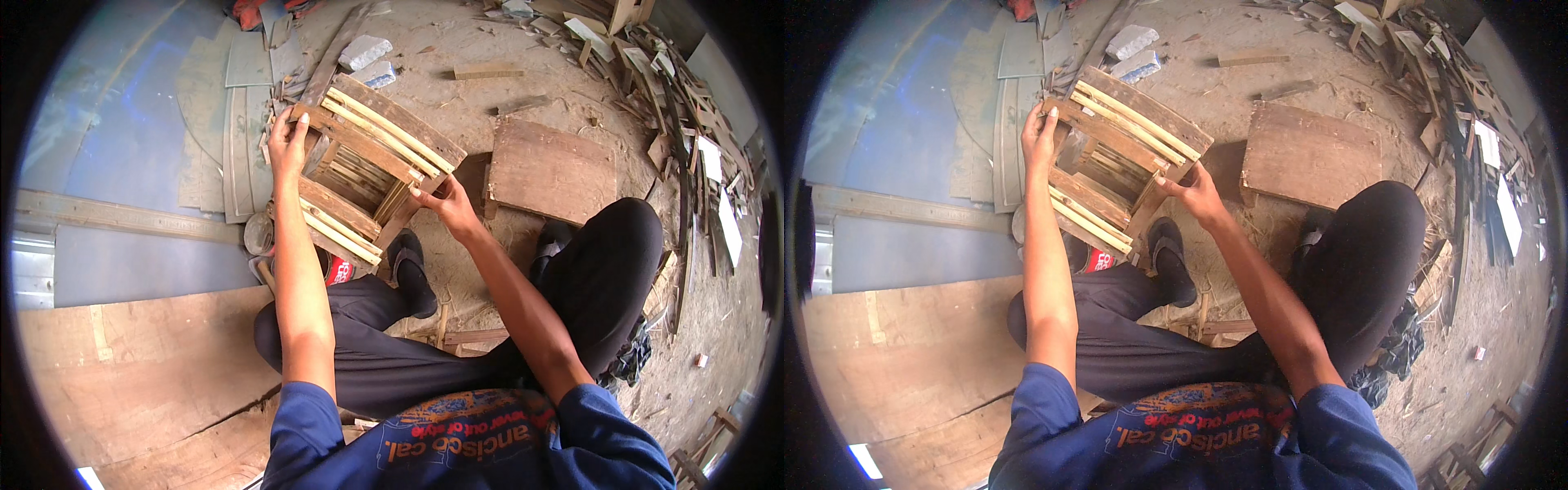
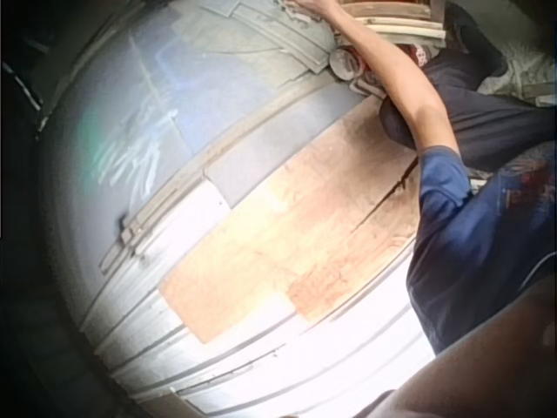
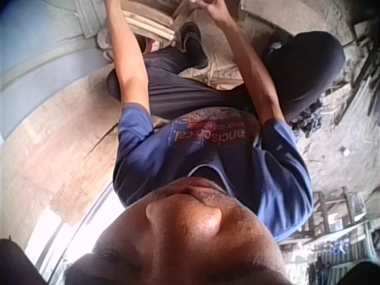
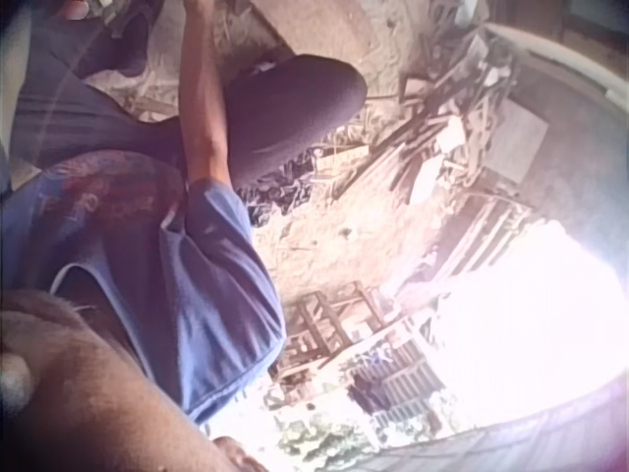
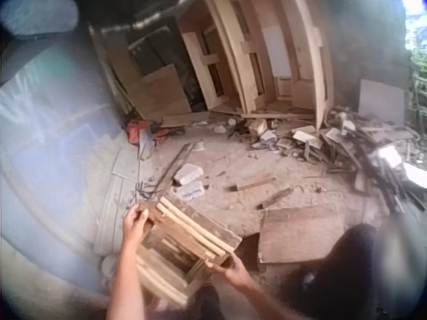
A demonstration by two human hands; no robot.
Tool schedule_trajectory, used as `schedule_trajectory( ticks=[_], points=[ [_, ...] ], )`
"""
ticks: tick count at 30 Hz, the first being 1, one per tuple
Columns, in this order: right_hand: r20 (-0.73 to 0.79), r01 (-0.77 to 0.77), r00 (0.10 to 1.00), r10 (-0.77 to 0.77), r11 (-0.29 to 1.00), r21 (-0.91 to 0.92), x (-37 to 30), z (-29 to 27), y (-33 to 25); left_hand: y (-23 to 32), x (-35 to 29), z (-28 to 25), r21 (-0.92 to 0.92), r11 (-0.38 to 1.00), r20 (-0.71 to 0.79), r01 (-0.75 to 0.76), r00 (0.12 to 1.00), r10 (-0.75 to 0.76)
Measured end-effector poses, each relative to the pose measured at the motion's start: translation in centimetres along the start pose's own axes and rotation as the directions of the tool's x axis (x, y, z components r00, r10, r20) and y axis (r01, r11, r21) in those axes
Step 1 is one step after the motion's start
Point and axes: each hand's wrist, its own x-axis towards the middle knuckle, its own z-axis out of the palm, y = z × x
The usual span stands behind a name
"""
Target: The person sits on the floor and assembles a small wooden crate-like structure by fitting slats into a frame. They then use a hand saw to cut a piece of wood placed on a larger board.
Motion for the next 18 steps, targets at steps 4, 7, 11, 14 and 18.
schedule_trajectory(
  ticks=[4,7,11,14,18],
  points=[
    [-0.018,-0.020,1.000,0.019,0.996,-0.087,0.1,-0.3,0.0,-0.8,-0.5,0.3,0.051,0.998,-0.065,-0.039,0.997,0.042],
    [0.009,-0.029,1.000,0.030,0.998,-0.059,-0.1,0.0,-0.5,-0.5,-1.1,0.1,0.159,0.983,-0.089,-0.096,0.990,0.111],
    [0.003,0.005,1.000,-0.005,0.999,-0.054,-0.3,0.4,-0.4,0.4,-1.8,0.6,0.153,0.984,-0.119,-0.091,0.987,0.110],
    [-0.017,0.024,1.000,-0.026,0.993,-0.119,-0.2,0.4,0.1,0.4,-1.9,0.3,0.135,0.986,-0.118,-0.100,0.986,0.117],
    [0.002,0.034,0.999,-0.034,0.995,-0.098,0.0,0.0,0.5,0.4,-1.8,0.2,0.085,0.995,-0.112,-0.059,0.991,0.068]
  ],
)
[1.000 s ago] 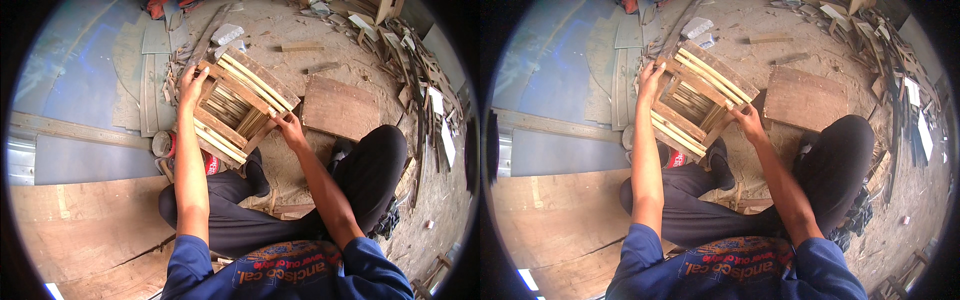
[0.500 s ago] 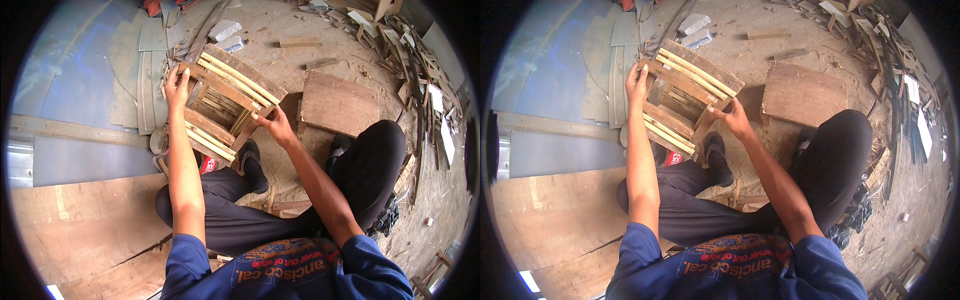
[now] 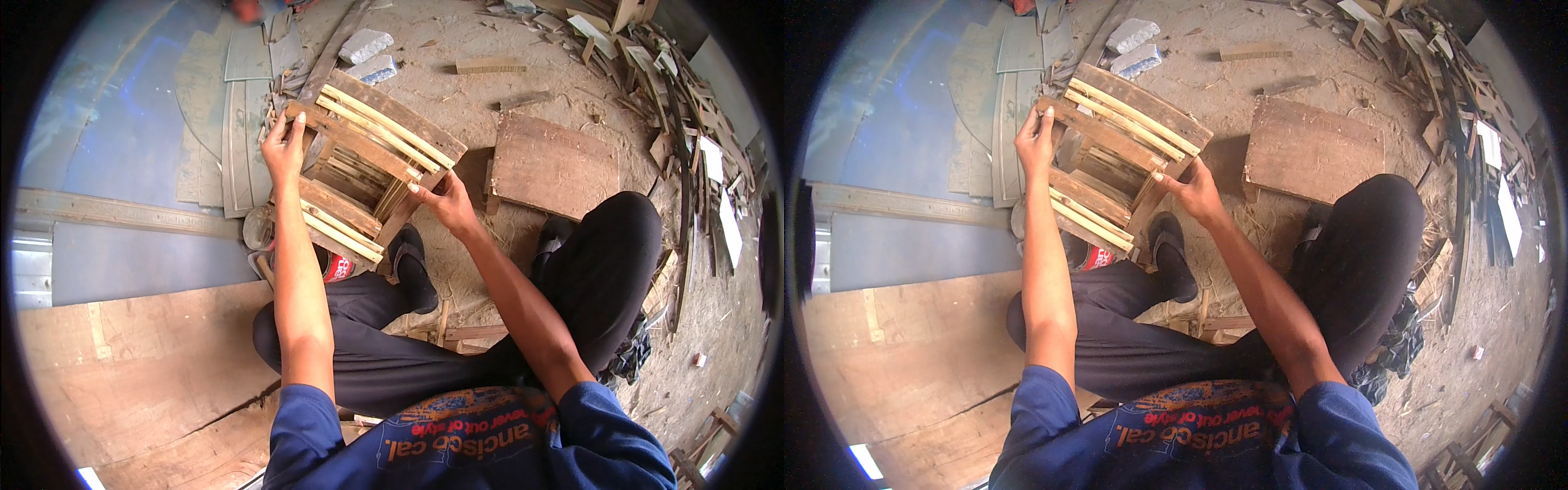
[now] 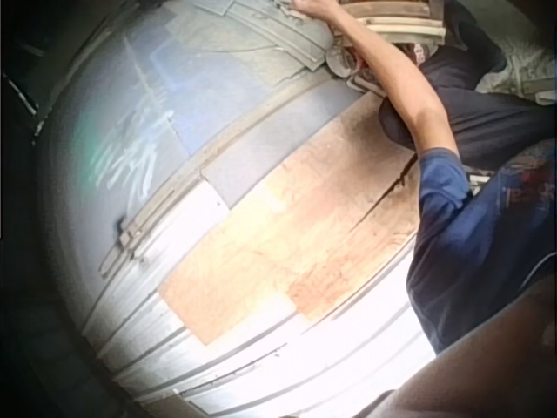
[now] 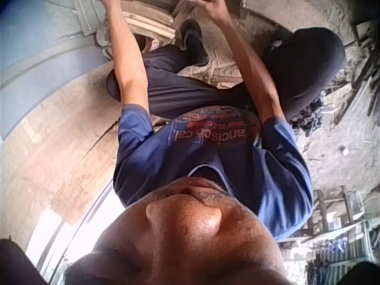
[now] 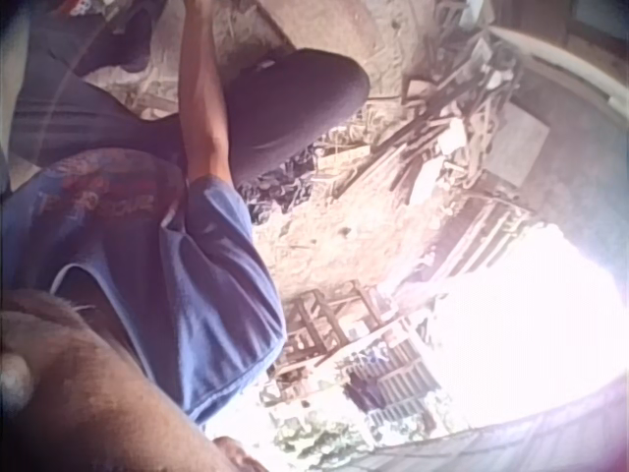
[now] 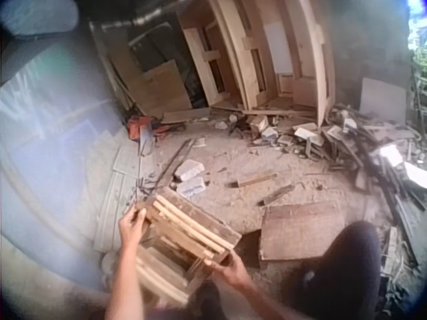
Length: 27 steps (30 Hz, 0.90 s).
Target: The person sits on the floor and assembles a small wooden crate-like structure by fitting slats into a frame. They then use a hand saw to cut a piece of wood placed on a larger board.
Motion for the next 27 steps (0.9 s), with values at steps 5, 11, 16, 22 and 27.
schedule_trajectory(
  ticks=[5,11,16,22,27],
  points=[
    [0.002,0.002,1.000,-0.003,0.998,0.056,0.0,-0.4,-0.1,1.1,-0.5,0.8,-0.045,0.999,0.141,0.014,0.990,-0.007],
    [-0.050,0.018,0.999,-0.016,0.999,0.051,-0.2,-0.2,-0.2,1.4,-0.6,1.2,0.046,0.998,0.125,-0.038,0.992,0.032],
    [-0.023,-0.016,1.000,0.015,0.999,-0.044,-0.1,-0.6,-0.4,1.7,-0.6,1.3,0.125,0.991,0.139,-0.049,0.990,0.032],
    [-0.053,0.038,0.998,-0.040,0.999,-0.039,-0.2,-0.3,-0.3,1.6,-0.4,1.3,0.118,0.991,0.144,-0.058,0.989,0.041],
    [-0.067,0.039,0.997,-0.037,0.999,0.030,-0.1,-0.2,-0.2,1.5,-0.4,1.5,0.146,0.988,0.145,-0.059,0.989,0.038]
  ],
)
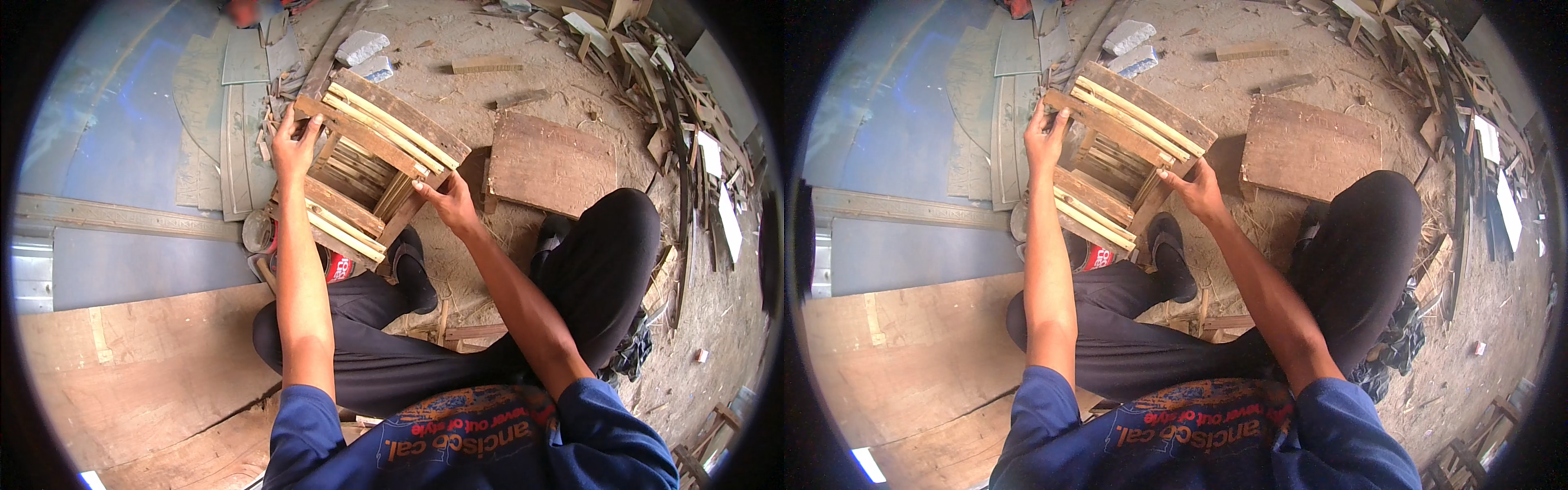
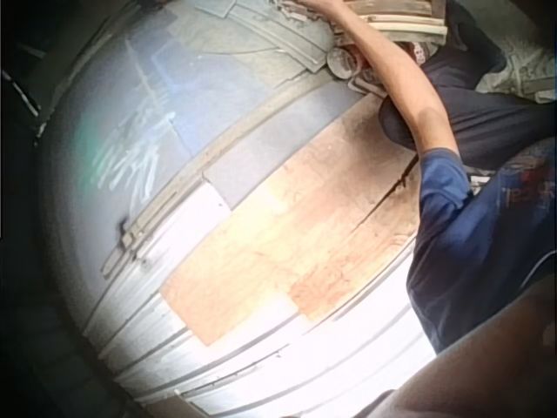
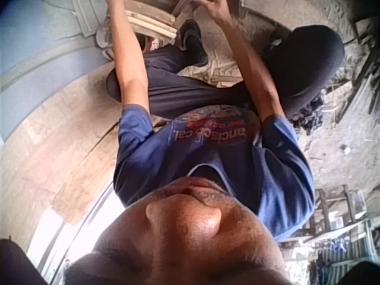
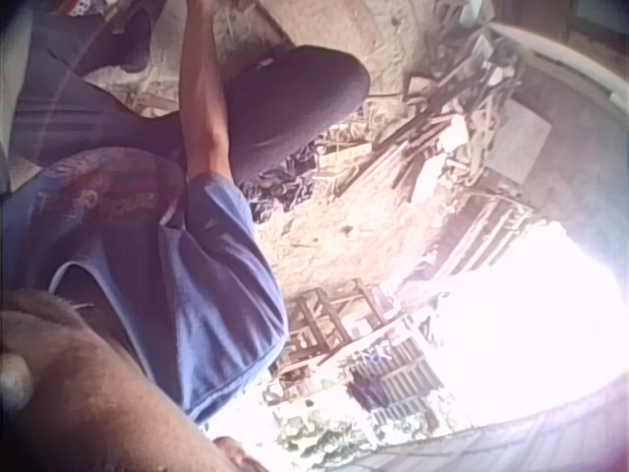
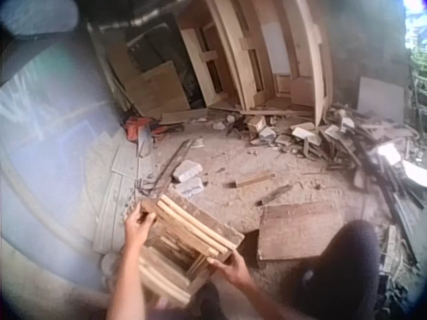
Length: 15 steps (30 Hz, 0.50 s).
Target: The person sits on the floor and assembles a small wooden crate-like structure by fitting slats into a frame. They then use a hand saw to cut a piece of wood placed on a larger board.
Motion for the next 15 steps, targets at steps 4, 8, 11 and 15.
schedule_trajectory(
  ticks=[4,8,11,15],
  points=[
    [0.030,-0.016,0.999,0.017,0.999,-0.032,-0.3,-0.2,-0.4,-0.1,0.1,0.2,-0.019,1.000,0.001,-0.015,1.000,0.015],
    [0.023,0.036,0.999,-0.035,0.999,-0.033,-0.5,-0.2,-0.7,-0.5,0.2,0.3,0.014,0.999,0.023,-0.040,0.999,0.040],
    [0.039,0.004,0.999,-0.004,1.000,-0.014,-0.3,-0.2,-0.5,-1.4,0.4,0.3,0.079,0.994,-0.001,-0.077,0.997,0.077],
    [0.017,-0.036,0.999,0.037,0.999,-0.034,-0.1,-0.6,-0.1,-1.1,0.0,0.9,0.173,0.982,-0.019,-0.081,0.996,0.086]
  ],
)
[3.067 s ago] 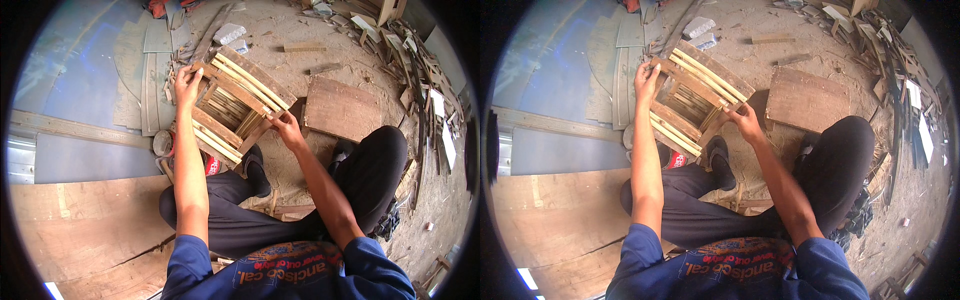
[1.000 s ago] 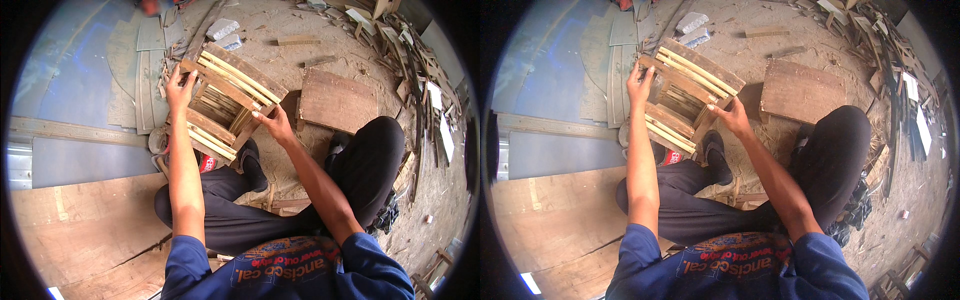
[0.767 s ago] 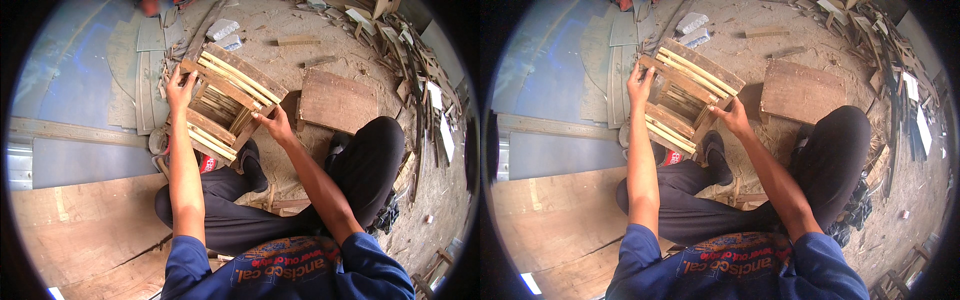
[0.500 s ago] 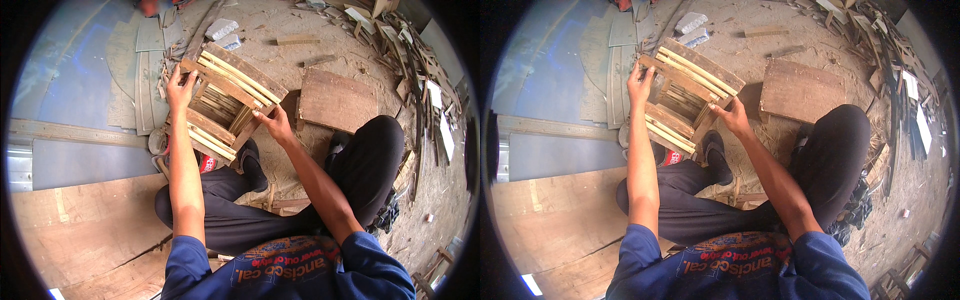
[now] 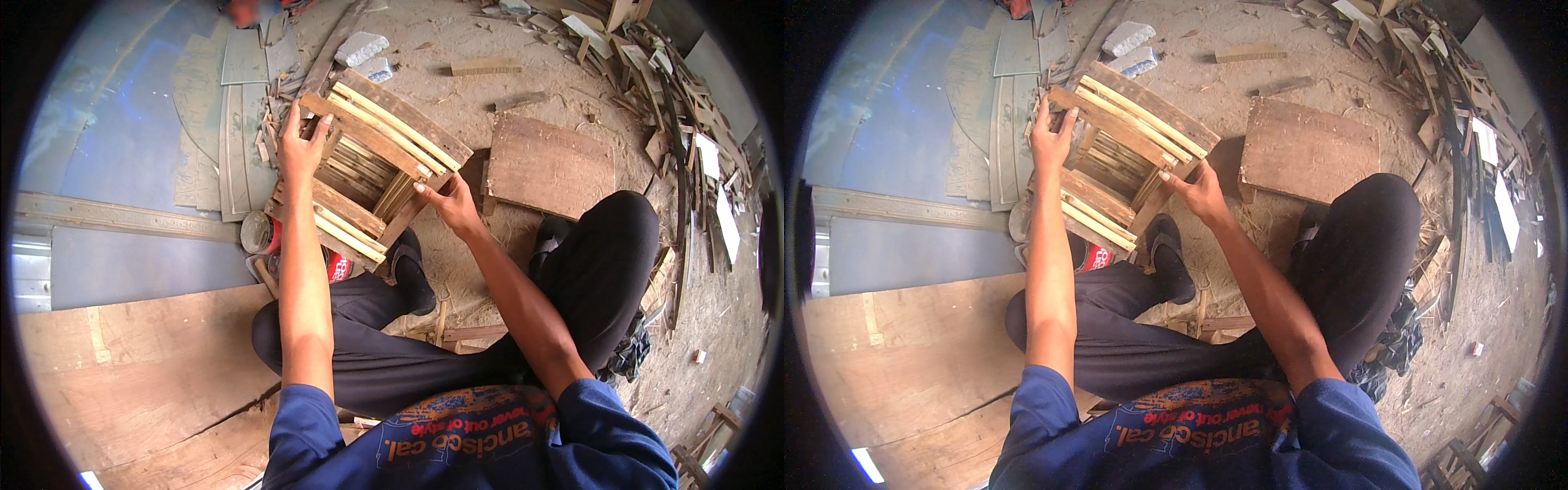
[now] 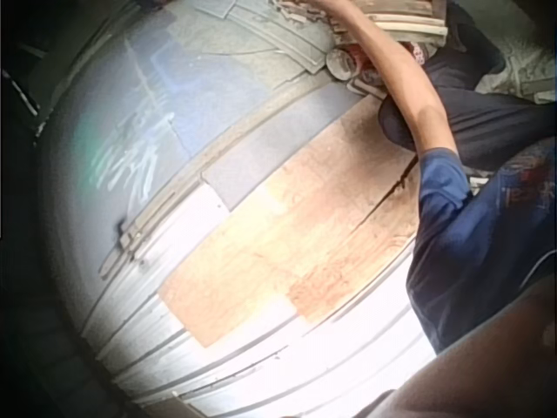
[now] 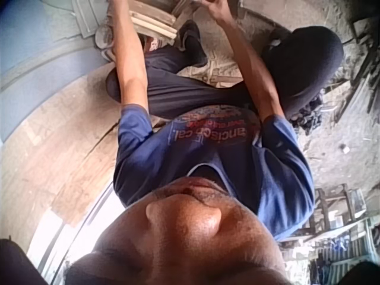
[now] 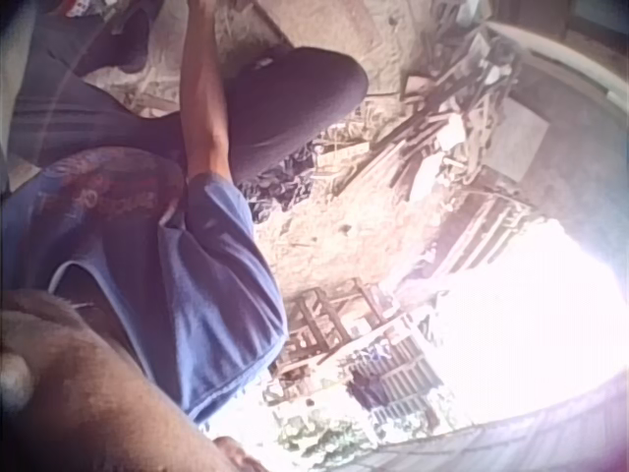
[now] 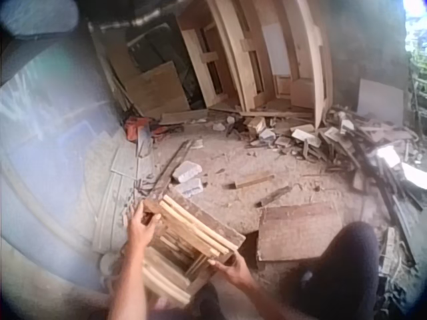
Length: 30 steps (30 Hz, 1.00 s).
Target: The person sits on the floor and assembles a small wooden crate-like structure by fitting slats into a frame. They then use a hand saw to cut a piece of wood placed on a larger board.
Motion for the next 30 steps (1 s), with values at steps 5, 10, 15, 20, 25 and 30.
schedule_trajectory(
  ticks=[5,10,15,20,25,30],
  points=[
    [-0.017,0.029,0.999,-0.029,1.000,-0.006,0.3,0.1,0.5,0.3,-0.1,-0.1,-0.005,1.000,-0.013,0.007,1.000,-0.007],
    [-0.010,0.125,0.992,-0.125,0.992,0.000,0.5,0.4,1.0,0.7,-0.2,-0.5,-0.135,0.987,0.034,0.086,0.996,-0.082],
    [-0.078,0.039,0.996,-0.040,0.999,-0.010,0.2,0.7,0.7,1.3,0.2,-0.8,-0.233,0.967,0.076,0.104,0.993,-0.088],
    [-0.167,0.040,0.985,-0.040,0.999,-0.006,0.2,0.5,0.7,2.8,0.3,-0.1,-0.231,0.959,0.122,0.162,0.983,-0.137],
    [-0.156,0.046,0.987,-0.038,0.998,0.049,-0.2,0.9,-0.3,2.4,0.9,-0.6,-0.243,0.948,0.192,0.206,0.968,-0.161],
    [-0.155,0.048,0.987,-0.039,0.998,0.052,0.0,0.9,0.4,2.0,1.2,-1.5,-0.382,0.845,0.332,0.374,0.909,-0.252]
  ],
)
